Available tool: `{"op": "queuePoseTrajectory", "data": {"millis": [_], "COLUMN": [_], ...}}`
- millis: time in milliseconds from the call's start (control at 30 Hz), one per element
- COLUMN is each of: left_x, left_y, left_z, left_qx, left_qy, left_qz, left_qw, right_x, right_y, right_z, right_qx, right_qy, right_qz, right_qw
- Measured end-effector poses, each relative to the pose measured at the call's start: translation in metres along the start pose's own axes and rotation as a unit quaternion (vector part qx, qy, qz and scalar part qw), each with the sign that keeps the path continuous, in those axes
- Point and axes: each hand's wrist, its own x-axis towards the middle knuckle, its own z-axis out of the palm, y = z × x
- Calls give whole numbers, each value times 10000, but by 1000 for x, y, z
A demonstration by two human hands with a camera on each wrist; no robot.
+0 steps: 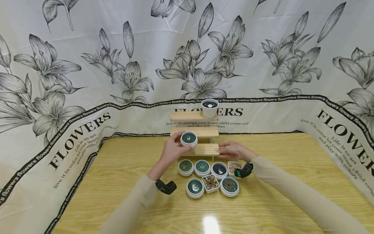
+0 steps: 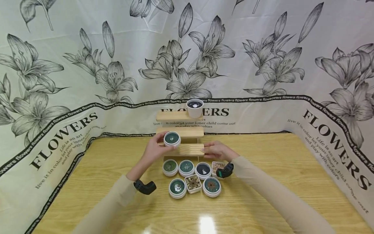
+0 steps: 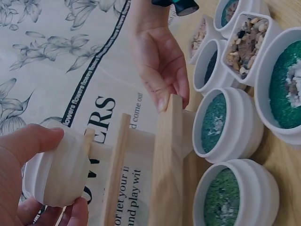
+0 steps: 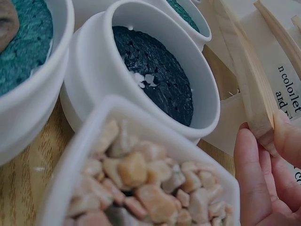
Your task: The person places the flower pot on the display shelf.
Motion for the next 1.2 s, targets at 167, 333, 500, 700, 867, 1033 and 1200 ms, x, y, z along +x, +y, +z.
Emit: {"op": "queuePoseTrajectory", "data": {"millis": [167, 333, 500, 700, 867, 1033, 1200], "left_x": [10, 17, 25, 36, 42, 48, 54], "left_y": [7, 14, 19, 21, 22, 18, 16], "left_z": [-1, -3, -2, 2, 3, 2, 2], "left_qx": [-55, 89, 63, -34, -246, -304, -432], "left_qy": [-72, -98, 25, 179, 522, 756, 930], "left_qz": [166, 200, 89, -135, -104, -193, -244], "left_qw": [9998, 9997, 9999, 9997, 9983, 9965, 9944], "right_x": [0, 1, 0, -4, -6, -5, -5], "right_y": [1, 1, 1, -1, -2, -1, 1], "right_z": [0, -1, -3, -2, 0, 0, -1], "right_qx": [95, 76, -20, 49, 17, 50, 113], "right_qy": [4, 24, 5, 32, -44, -90, -23], "right_qz": [26, 20, -8, 9, -76, -98, -62], "right_qw": [10000, 10000, 10000, 10000, 10000, 9999, 9999]}}
